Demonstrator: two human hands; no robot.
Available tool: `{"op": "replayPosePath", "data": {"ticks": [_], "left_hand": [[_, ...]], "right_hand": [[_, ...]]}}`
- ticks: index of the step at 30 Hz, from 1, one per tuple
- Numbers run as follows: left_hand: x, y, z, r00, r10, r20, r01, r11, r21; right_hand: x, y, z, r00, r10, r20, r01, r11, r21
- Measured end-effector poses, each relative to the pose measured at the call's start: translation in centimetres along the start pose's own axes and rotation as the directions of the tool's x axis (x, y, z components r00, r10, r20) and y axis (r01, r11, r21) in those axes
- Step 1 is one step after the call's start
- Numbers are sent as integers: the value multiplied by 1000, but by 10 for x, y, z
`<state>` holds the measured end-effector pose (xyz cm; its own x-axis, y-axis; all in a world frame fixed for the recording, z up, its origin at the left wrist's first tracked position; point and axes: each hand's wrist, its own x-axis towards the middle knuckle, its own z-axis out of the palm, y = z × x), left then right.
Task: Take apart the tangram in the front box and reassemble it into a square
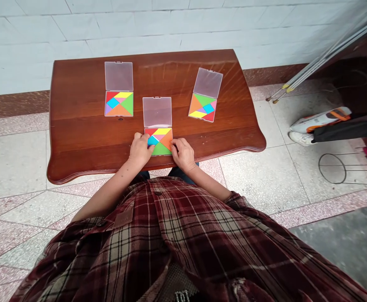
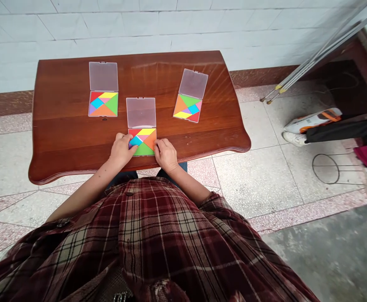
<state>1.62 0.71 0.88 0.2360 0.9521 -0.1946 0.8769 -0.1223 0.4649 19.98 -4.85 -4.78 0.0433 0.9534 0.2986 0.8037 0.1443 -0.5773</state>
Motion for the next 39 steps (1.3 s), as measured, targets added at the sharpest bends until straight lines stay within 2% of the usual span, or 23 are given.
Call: {"op": "replayPosePath", "data": {"ticks": [11,19,33,36,39], "left_hand": [[7,-11,-5,998,19,52,-15,997,-76],[7,-10,-2,1000,9,8,-9,999,-52],[5,-14,7,999,38,-39,-41,996,-77],[8,-23,-1,996,43,-72,-51,992,-119],[21,-42,-20,986,-23,-164,7,995,-96]], "right_hand": [[0,1,0,1000,0,24,0,1000,3],[0,0,-1,1000,-19,25,19,1000,-24],[1,-2,-3,997,34,66,-34,999,-4],[-4,-4,-6,998,1,69,-1,1000,12],[-15,-10,-8,991,-80,111,83,996,-16]]}}
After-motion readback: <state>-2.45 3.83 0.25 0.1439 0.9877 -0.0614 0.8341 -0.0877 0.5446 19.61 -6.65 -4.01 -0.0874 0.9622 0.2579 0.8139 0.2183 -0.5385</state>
